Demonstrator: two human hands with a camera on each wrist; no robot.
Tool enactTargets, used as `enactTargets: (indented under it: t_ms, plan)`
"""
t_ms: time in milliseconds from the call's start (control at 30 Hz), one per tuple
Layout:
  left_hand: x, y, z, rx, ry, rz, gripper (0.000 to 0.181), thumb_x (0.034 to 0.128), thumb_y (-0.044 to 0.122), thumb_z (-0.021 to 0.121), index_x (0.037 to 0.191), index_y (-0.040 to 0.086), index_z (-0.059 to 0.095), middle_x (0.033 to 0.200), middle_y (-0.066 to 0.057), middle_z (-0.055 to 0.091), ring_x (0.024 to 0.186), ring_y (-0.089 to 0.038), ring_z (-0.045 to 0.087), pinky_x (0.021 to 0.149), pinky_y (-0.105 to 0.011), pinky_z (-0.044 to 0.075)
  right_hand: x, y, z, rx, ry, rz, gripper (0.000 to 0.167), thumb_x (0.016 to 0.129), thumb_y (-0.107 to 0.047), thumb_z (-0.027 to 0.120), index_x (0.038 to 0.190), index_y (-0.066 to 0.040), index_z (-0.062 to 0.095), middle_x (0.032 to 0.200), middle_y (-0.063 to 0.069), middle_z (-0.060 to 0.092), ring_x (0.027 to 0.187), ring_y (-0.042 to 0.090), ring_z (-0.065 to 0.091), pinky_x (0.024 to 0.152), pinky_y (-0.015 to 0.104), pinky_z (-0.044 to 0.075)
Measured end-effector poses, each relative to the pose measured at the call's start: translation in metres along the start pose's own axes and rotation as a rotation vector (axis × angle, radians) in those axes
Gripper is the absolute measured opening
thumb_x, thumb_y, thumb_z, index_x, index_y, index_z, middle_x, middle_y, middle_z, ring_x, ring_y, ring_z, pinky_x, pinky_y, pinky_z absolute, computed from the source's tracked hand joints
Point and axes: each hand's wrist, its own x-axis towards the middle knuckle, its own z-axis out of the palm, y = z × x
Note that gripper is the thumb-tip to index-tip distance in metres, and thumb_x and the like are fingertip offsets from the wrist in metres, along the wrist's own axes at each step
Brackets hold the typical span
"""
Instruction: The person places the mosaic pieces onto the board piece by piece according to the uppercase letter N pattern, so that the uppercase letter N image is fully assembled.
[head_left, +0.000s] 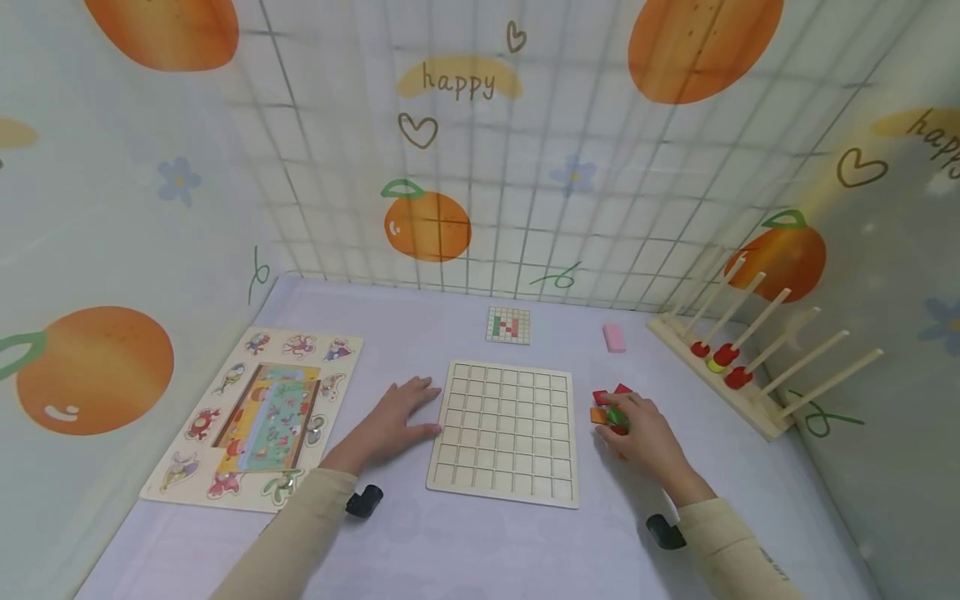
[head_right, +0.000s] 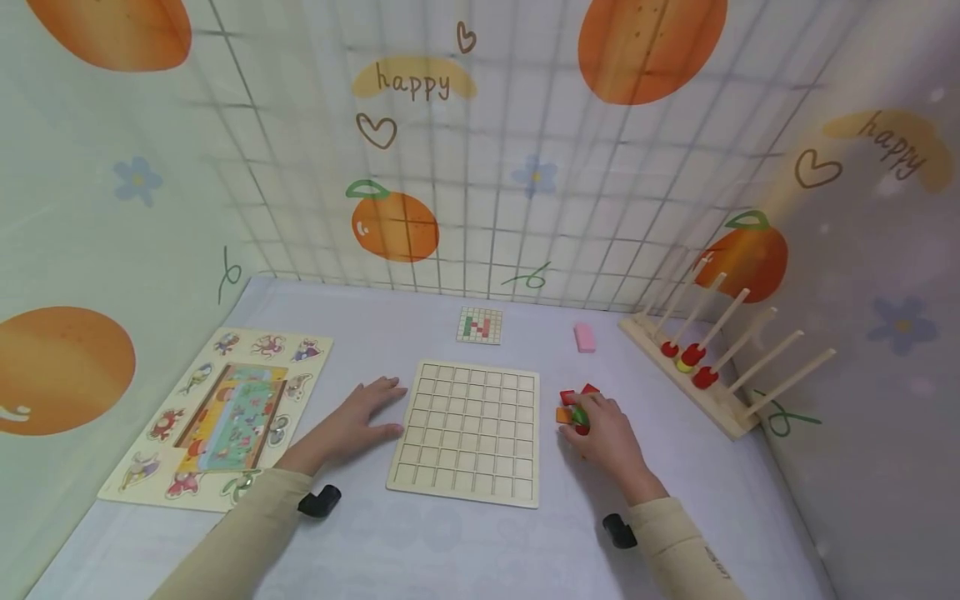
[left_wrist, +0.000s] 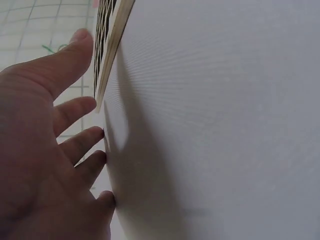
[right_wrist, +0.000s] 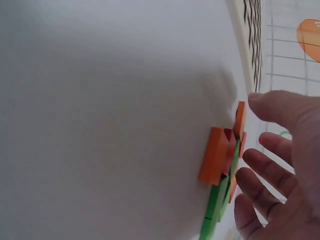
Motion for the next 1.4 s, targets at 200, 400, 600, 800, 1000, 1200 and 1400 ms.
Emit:
enactTargets:
  t_ms: [200, 400, 600, 800, 1000, 1200, 1400]
  plan:
    - [-0.001, 0.000, 0.003, 0.050, -0.041, 0.005, 0.077, 0.0907, 0.052, 0.071, 0.155, 0.018, 0.045, 0.167, -0.009, 0.025, 0.156, -0.032, 0.012, 0.126, -0.053, 0.000, 0.002, -0.002, 0.006, -0.009, -0.001, 0.023, 0.051, 0.089, -0.023, 0.081, 0.134, -0.008, 0.064, 0.134, 0.019, 0.058, 0.117, 0.037, 0.051, 0.097, 0.052, 0.055]
    - [0.000, 0.002, 0.005, 0.104, -0.043, -0.001, 0.078, 0.0909, 0.050, 0.071, 0.157, 0.020, 0.042, 0.168, -0.010, 0.023, 0.156, -0.034, 0.010, 0.125, -0.056, 0.000, 0.002, -0.003, 0.009, -0.025, 0.031, -0.035, 0.036, 0.090, -0.018, 0.081, 0.123, -0.010, 0.071, 0.126, 0.014, 0.063, 0.106, 0.031, 0.052, 0.083, 0.043, 0.059]
    - [0.000, 0.003, 0.007, 0.125, -0.053, -0.009, 0.078, 0.0914, 0.050, 0.070, 0.158, 0.022, 0.040, 0.169, -0.010, 0.019, 0.156, -0.033, 0.008, 0.125, -0.056, -0.001, 0.004, -0.004, 0.009, -0.024, 0.025, -0.043, 0.032, 0.089, -0.014, 0.081, 0.120, -0.008, 0.072, 0.123, 0.013, 0.064, 0.104, 0.030, 0.052, 0.087, 0.045, 0.056]
    - [-0.001, 0.004, 0.010, 0.121, -0.047, -0.013, 0.079, 0.0912, 0.052, 0.069, 0.158, 0.024, 0.040, 0.170, -0.008, 0.017, 0.157, -0.032, 0.005, 0.125, -0.055, -0.004, 0.004, -0.008, 0.008, -0.007, -0.016, 0.030, 0.035, 0.090, -0.012, 0.080, 0.123, -0.008, 0.071, 0.125, 0.015, 0.060, 0.107, 0.031, 0.050, 0.079, 0.039, 0.060]
    - [-0.003, 0.006, 0.011, 0.131, -0.042, -0.014, 0.077, 0.0932, 0.053, 0.066, 0.159, 0.025, 0.037, 0.170, -0.009, 0.014, 0.157, -0.032, 0.003, 0.125, -0.055, -0.005, 0.006, -0.010, 0.008, 0.043, -0.032, 0.066, 0.033, 0.088, -0.012, 0.081, 0.118, -0.009, 0.068, 0.116, 0.013, 0.060, 0.104, 0.030, 0.051, 0.068, 0.032, 0.060]
    - [-0.005, 0.008, 0.012, 0.141, -0.035, -0.007, 0.075, 0.0948, 0.052, 0.065, 0.159, 0.024, 0.038, 0.170, -0.010, 0.014, 0.157, -0.033, 0.004, 0.125, -0.056, -0.005, 0.005, -0.008, 0.007, 0.037, -0.021, -0.003, 0.031, 0.089, -0.010, 0.080, 0.117, -0.009, 0.066, 0.101, 0.009, 0.064, 0.088, 0.025, 0.055, 0.067, 0.033, 0.057]
    - [-0.005, 0.007, 0.013, 0.135, -0.037, -0.011, 0.076, 0.0942, 0.053, 0.065, 0.160, 0.025, 0.037, 0.170, -0.010, 0.013, 0.157, -0.033, 0.003, 0.125, -0.056, -0.006, 0.003, -0.008, 0.004, 0.090, -0.035, -0.013, 0.026, 0.093, -0.012, 0.076, 0.116, -0.012, 0.065, 0.090, 0.006, 0.062, 0.059, 0.017, 0.053, 0.049, 0.029, 0.050]
